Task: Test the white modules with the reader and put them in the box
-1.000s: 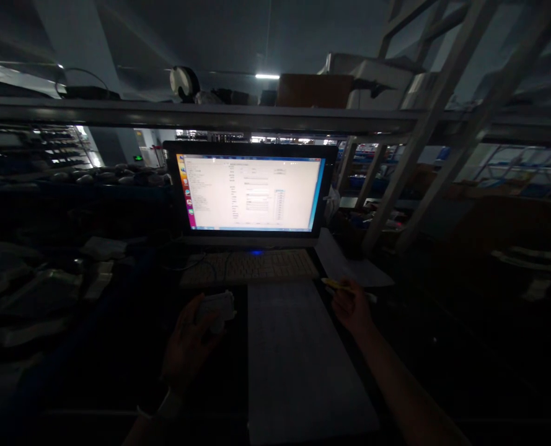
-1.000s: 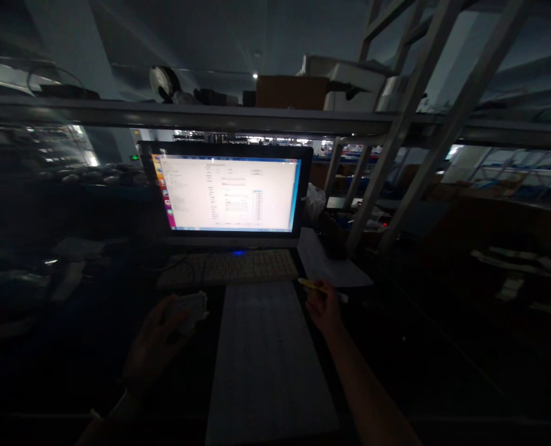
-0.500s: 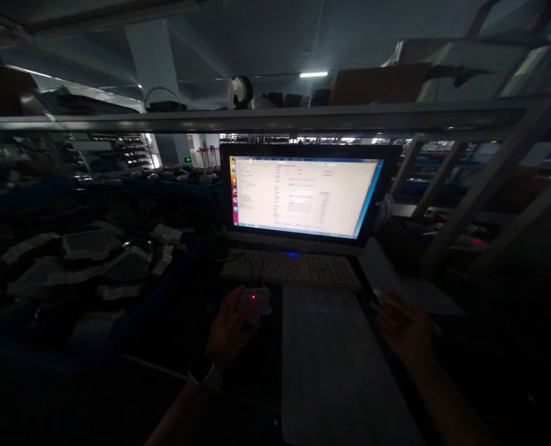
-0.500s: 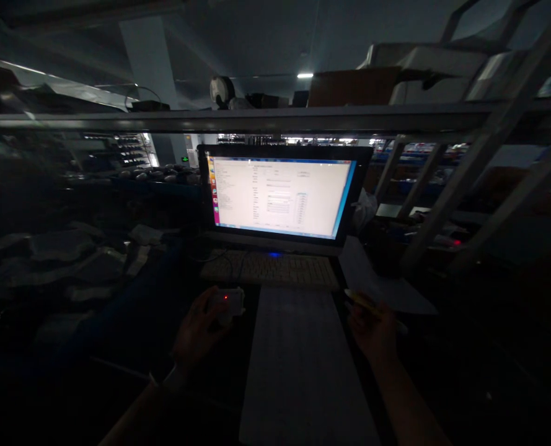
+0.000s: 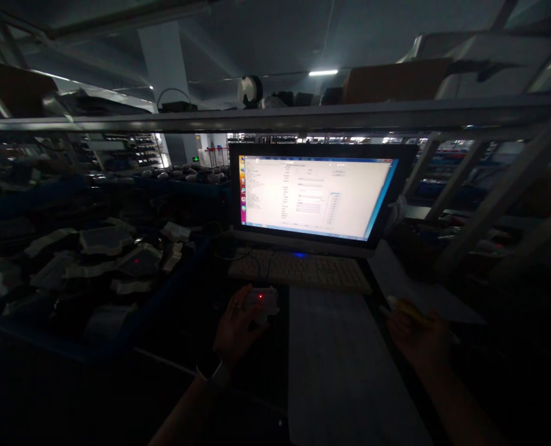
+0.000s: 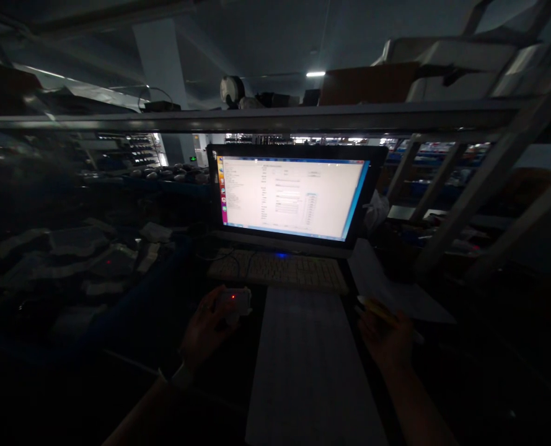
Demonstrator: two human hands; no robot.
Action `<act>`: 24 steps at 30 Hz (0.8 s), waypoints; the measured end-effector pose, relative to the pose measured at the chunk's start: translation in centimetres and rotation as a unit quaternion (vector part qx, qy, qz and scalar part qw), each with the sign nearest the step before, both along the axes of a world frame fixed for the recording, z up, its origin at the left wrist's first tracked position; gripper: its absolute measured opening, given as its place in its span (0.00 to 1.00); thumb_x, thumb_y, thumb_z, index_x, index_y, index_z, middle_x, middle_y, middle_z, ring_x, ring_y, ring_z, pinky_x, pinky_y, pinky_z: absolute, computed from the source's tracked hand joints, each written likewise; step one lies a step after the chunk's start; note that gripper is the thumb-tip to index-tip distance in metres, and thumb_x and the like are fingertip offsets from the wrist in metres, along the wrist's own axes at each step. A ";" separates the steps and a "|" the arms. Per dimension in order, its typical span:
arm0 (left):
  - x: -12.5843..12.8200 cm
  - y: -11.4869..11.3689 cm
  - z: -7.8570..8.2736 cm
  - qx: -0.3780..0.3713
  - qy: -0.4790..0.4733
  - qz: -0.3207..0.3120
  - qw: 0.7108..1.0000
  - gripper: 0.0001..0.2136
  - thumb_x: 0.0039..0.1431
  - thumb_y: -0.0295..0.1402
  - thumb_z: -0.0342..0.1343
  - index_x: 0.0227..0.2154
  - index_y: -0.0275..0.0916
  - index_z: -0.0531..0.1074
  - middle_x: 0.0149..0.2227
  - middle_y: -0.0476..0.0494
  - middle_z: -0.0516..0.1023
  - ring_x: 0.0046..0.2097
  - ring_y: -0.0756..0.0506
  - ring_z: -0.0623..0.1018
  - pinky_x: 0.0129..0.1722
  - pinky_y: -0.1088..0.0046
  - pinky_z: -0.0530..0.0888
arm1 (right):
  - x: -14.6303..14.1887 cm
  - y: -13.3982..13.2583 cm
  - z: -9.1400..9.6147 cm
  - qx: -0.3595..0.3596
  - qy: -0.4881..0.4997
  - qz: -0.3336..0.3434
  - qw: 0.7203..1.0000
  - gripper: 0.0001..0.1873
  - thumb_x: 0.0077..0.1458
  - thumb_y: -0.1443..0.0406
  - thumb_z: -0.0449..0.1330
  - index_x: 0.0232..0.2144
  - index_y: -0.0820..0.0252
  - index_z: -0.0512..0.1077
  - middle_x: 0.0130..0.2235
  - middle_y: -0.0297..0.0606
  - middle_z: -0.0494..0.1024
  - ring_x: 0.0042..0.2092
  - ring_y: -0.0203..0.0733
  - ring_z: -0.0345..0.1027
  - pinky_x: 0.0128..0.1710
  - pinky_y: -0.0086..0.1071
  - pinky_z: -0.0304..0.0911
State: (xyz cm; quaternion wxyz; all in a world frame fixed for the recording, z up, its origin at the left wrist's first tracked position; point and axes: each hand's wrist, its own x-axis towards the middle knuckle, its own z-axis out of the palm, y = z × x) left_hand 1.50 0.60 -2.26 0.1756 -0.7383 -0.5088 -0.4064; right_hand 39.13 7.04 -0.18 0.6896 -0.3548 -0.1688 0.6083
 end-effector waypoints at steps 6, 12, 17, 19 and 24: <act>-0.1 0.1 -0.1 -0.005 0.001 0.000 1.000 0.19 0.46 0.31 0.66 0.43 0.44 0.71 0.57 0.38 0.65 0.55 0.37 0.70 0.46 0.58 0.77 | -0.3 0.0 0.2 -0.002 -0.010 -0.018 1.000 0.13 0.46 0.56 0.54 0.25 0.60 0.70 0.18 0.29 0.60 0.16 0.30 0.51 0.12 0.24 0.50; 0.0 0.0 -0.1 -0.019 0.001 0.009 1.000 0.19 0.46 0.31 0.66 0.43 0.44 0.72 0.57 0.38 0.65 0.56 0.37 0.70 0.46 0.58 0.77 | -0.5 -0.1 0.5 -0.019 -0.016 -0.024 0.999 0.13 0.47 0.57 0.53 0.24 0.60 0.69 0.17 0.29 0.59 0.16 0.29 0.50 0.12 0.24 0.51; 0.2 -0.1 0.1 -0.013 -0.002 0.005 1.000 0.19 0.45 0.30 0.67 0.42 0.43 0.72 0.57 0.37 0.66 0.56 0.37 0.70 0.46 0.58 0.77 | -0.4 0.0 0.5 -0.028 -0.017 -0.024 0.999 0.13 0.46 0.56 0.55 0.24 0.60 0.69 0.17 0.28 0.58 0.16 0.29 0.51 0.13 0.24 0.51; 0.1 -0.1 0.1 -0.008 0.001 0.004 1.000 0.21 0.44 0.30 0.67 0.43 0.44 0.71 0.57 0.37 0.65 0.56 0.37 0.70 0.46 0.58 0.77 | -0.5 0.0 0.5 -0.017 -0.016 -0.025 0.999 0.12 0.46 0.56 0.56 0.24 0.60 0.69 0.18 0.28 0.59 0.16 0.29 0.51 0.13 0.24 0.51; -0.1 0.0 -0.3 -0.017 -0.004 0.007 1.000 0.19 0.46 0.32 0.66 0.43 0.44 0.72 0.57 0.38 0.65 0.56 0.37 0.69 0.46 0.58 0.77 | -0.5 0.0 0.5 -0.019 -0.016 -0.031 0.999 0.12 0.45 0.57 0.56 0.25 0.60 0.69 0.18 0.28 0.59 0.17 0.29 0.51 0.13 0.24 0.52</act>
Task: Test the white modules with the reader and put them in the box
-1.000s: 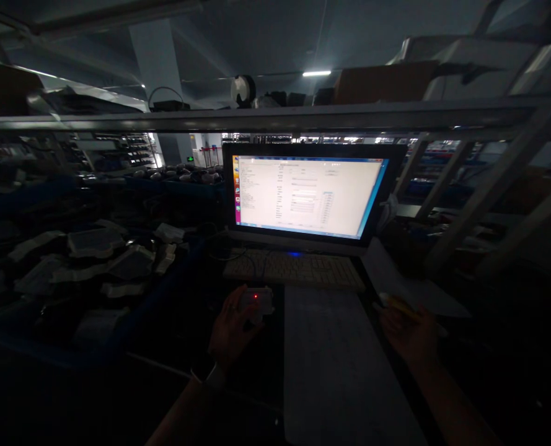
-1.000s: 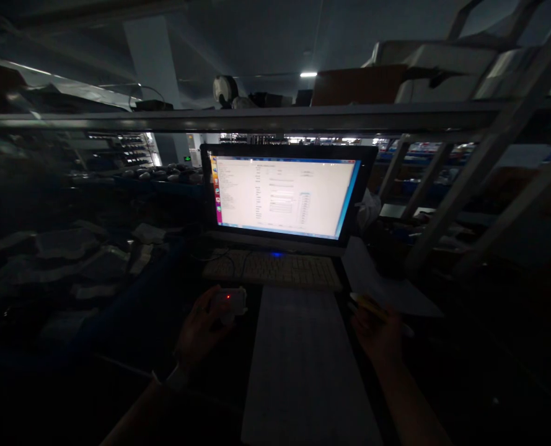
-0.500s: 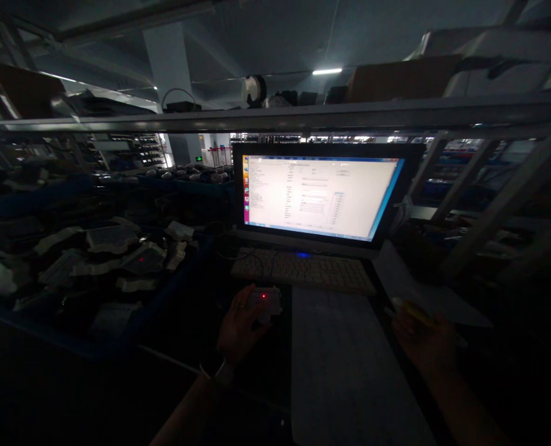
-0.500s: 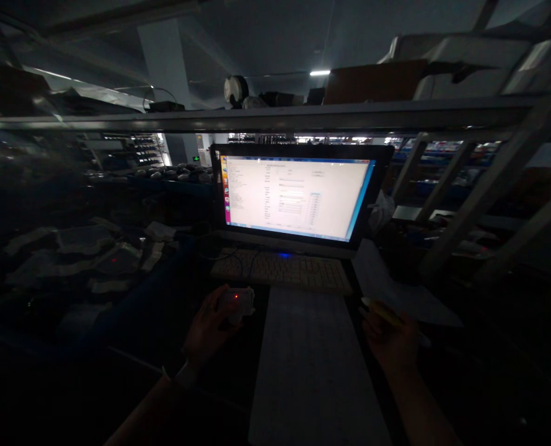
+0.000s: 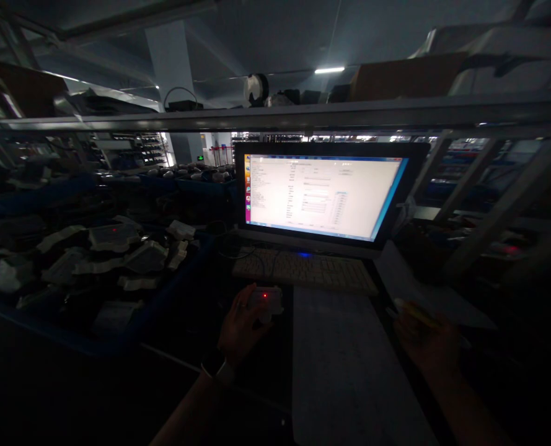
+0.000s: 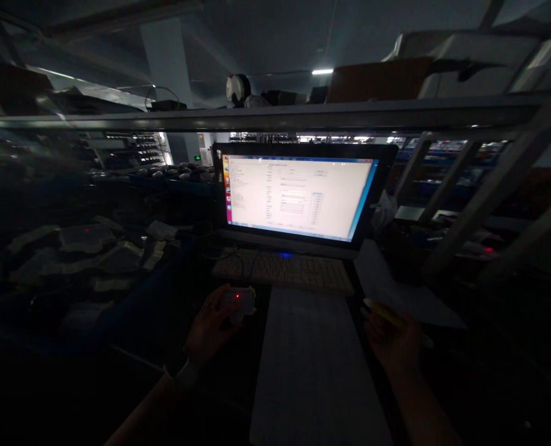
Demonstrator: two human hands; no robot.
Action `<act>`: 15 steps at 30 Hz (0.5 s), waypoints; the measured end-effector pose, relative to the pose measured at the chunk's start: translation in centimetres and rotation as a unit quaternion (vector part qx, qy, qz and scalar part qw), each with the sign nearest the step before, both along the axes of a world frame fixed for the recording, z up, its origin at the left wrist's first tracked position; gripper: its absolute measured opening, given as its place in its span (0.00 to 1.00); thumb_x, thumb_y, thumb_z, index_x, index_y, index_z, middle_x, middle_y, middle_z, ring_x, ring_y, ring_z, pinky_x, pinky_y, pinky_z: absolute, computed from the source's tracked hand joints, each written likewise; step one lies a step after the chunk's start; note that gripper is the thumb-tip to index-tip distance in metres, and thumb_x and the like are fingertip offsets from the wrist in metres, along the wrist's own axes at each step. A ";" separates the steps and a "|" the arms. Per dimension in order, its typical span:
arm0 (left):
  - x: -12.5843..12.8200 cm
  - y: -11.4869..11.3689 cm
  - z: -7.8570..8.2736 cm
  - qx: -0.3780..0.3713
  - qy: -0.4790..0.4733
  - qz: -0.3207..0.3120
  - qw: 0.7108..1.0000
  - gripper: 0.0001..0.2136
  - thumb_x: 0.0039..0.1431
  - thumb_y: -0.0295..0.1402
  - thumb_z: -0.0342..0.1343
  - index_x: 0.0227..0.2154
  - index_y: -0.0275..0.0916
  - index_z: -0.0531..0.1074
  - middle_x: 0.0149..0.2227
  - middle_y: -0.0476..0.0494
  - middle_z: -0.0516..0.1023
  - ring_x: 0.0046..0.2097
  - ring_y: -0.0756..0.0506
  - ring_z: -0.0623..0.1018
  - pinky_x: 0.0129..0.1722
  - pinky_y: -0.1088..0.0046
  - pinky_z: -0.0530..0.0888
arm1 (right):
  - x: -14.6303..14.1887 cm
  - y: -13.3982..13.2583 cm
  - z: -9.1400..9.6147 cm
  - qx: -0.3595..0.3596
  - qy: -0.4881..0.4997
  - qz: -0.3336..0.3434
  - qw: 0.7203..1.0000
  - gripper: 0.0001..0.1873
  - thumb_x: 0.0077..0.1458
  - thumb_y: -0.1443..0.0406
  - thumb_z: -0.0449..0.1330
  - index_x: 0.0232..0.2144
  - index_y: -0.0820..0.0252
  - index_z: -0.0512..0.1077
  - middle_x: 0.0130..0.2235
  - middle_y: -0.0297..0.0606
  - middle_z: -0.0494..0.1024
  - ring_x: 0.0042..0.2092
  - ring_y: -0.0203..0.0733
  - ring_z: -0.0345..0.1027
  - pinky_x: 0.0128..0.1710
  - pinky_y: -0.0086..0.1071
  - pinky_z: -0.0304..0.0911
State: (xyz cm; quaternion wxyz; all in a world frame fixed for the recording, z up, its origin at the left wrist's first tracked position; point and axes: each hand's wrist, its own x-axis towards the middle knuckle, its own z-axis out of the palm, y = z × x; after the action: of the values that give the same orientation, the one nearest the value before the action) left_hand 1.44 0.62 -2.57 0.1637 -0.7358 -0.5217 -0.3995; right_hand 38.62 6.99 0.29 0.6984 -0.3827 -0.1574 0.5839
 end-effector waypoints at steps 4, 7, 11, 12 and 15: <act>0.0 0.1 -0.3 0.007 -0.007 -0.009 1.000 0.18 0.47 0.31 0.66 0.42 0.43 0.72 0.58 0.37 0.65 0.57 0.37 0.69 0.47 0.59 0.76 | 0.3 0.1 -0.3 -0.004 0.002 0.001 1.000 0.12 0.43 0.57 0.57 0.26 0.61 0.70 0.19 0.28 0.60 0.17 0.29 0.52 0.14 0.25 0.53; 0.1 0.1 -0.1 -0.002 -0.007 -0.001 1.000 0.17 0.47 0.31 0.65 0.42 0.44 0.72 0.58 0.39 0.65 0.57 0.37 0.69 0.47 0.58 0.76 | 0.4 0.1 -0.5 0.016 0.003 0.010 1.000 0.12 0.43 0.56 0.58 0.25 0.61 0.70 0.19 0.28 0.60 0.17 0.28 0.51 0.13 0.24 0.52; 0.1 -0.1 0.2 -0.008 0.000 0.001 1.000 0.17 0.47 0.30 0.65 0.42 0.43 0.72 0.57 0.38 0.65 0.56 0.37 0.69 0.47 0.57 0.77 | 0.3 0.1 -0.4 0.019 0.009 0.013 1.000 0.12 0.44 0.57 0.58 0.26 0.61 0.69 0.19 0.28 0.59 0.17 0.29 0.51 0.12 0.24 0.52; 0.1 -0.1 0.3 -0.009 0.001 0.001 1.000 0.17 0.47 0.30 0.65 0.42 0.44 0.72 0.58 0.38 0.65 0.56 0.37 0.69 0.47 0.57 0.77 | 0.3 0.1 -0.4 0.018 0.008 0.010 1.000 0.12 0.44 0.57 0.57 0.26 0.61 0.69 0.19 0.28 0.60 0.17 0.29 0.52 0.12 0.24 0.52; 0.1 -0.1 0.4 -0.001 0.005 -0.002 1.000 0.17 0.47 0.31 0.65 0.42 0.43 0.72 0.58 0.37 0.65 0.56 0.37 0.69 0.46 0.58 0.77 | 0.3 0.2 -0.4 0.008 0.003 0.003 1.000 0.13 0.45 0.56 0.56 0.26 0.60 0.69 0.19 0.29 0.61 0.17 0.29 0.52 0.12 0.25 0.52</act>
State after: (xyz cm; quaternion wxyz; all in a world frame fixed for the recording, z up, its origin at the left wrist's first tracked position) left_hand 1.51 0.51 -2.21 0.1648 -0.7389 -0.5198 -0.3959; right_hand 38.91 7.17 -0.08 0.7000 -0.3747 -0.1614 0.5861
